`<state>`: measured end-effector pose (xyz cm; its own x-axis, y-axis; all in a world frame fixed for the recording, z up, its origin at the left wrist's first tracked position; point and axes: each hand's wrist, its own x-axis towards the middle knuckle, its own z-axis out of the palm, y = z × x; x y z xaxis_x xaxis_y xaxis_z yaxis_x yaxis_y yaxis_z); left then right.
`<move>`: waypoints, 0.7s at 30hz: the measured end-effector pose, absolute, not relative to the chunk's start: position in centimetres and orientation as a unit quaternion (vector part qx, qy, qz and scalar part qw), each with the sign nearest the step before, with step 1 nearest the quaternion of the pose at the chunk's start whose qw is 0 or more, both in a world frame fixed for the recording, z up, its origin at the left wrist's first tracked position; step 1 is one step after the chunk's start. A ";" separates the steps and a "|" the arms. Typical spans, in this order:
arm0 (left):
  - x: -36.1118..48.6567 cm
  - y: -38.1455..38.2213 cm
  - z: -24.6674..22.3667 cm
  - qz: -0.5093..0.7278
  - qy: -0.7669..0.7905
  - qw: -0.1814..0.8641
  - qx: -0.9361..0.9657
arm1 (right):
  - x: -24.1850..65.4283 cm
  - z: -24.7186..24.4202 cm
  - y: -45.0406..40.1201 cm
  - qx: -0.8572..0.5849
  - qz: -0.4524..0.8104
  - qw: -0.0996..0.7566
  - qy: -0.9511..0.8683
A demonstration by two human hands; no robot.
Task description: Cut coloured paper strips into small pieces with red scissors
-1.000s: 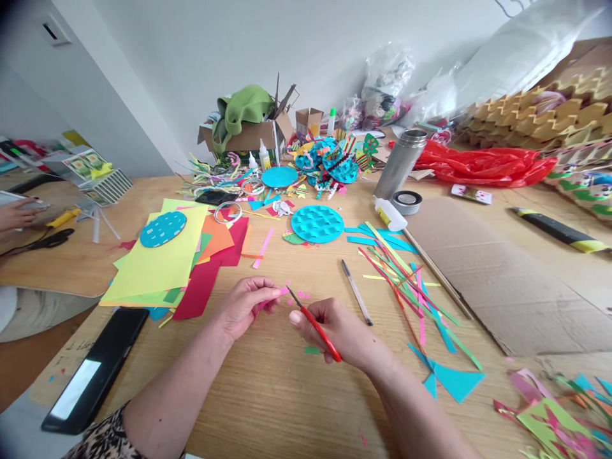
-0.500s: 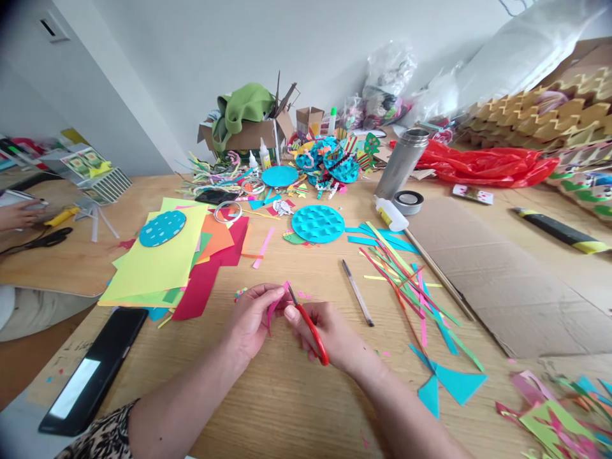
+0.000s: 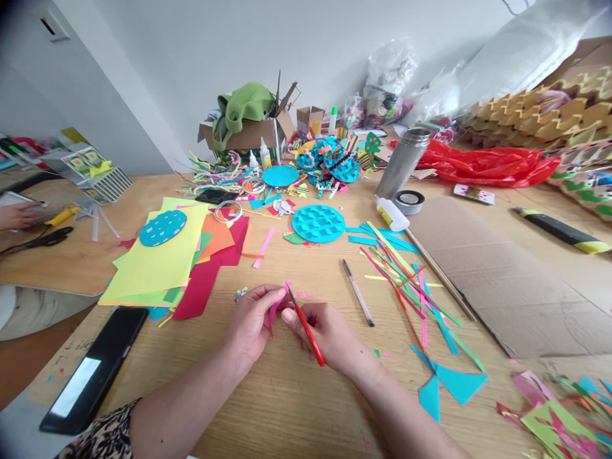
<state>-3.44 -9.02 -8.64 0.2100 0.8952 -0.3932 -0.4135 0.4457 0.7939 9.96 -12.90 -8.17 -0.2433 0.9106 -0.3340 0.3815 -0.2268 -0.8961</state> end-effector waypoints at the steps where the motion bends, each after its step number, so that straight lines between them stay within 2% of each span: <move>1: -3.4 -9.0 -8.6 0.451 0.439 0.728 0.273 | 9.9 -8.2 -12.9 -0.567 0.544 0.243 -0.569; 21: -3.4 -9.2 -8.6 0.454 0.433 0.732 0.265 | 9.8 -8.3 -12.8 -0.573 0.548 0.247 -0.558</move>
